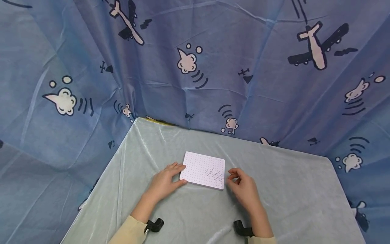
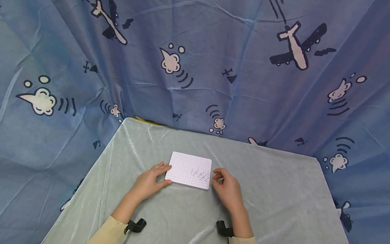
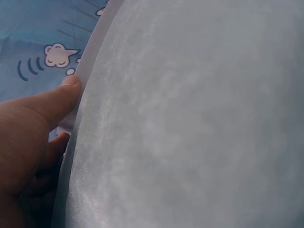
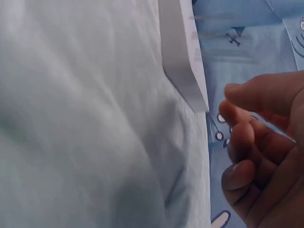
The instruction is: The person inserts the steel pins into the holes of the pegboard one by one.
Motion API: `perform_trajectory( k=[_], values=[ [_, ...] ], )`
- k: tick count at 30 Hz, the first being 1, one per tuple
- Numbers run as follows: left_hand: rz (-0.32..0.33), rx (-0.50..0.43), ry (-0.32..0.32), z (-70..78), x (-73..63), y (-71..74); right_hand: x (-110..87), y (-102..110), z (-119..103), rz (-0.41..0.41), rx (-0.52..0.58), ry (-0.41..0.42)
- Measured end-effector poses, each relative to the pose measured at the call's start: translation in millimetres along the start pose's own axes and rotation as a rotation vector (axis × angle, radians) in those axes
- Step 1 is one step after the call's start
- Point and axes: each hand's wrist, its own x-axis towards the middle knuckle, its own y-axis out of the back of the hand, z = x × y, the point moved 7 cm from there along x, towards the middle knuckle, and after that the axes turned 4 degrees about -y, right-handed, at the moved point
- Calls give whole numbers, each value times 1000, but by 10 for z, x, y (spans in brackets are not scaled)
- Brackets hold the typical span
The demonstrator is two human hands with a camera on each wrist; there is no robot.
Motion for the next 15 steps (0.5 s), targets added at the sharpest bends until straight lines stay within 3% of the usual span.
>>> perform_trajectory(
  k=[9, 15],
  values=[
    [-6, -3, 10, 34, 12, 10, -4, 168, 221, -18, -55, -79],
    [-3, -10, 13, 25, 4, 4, -37, 239, 321, -28, -159, -97]
  ],
)
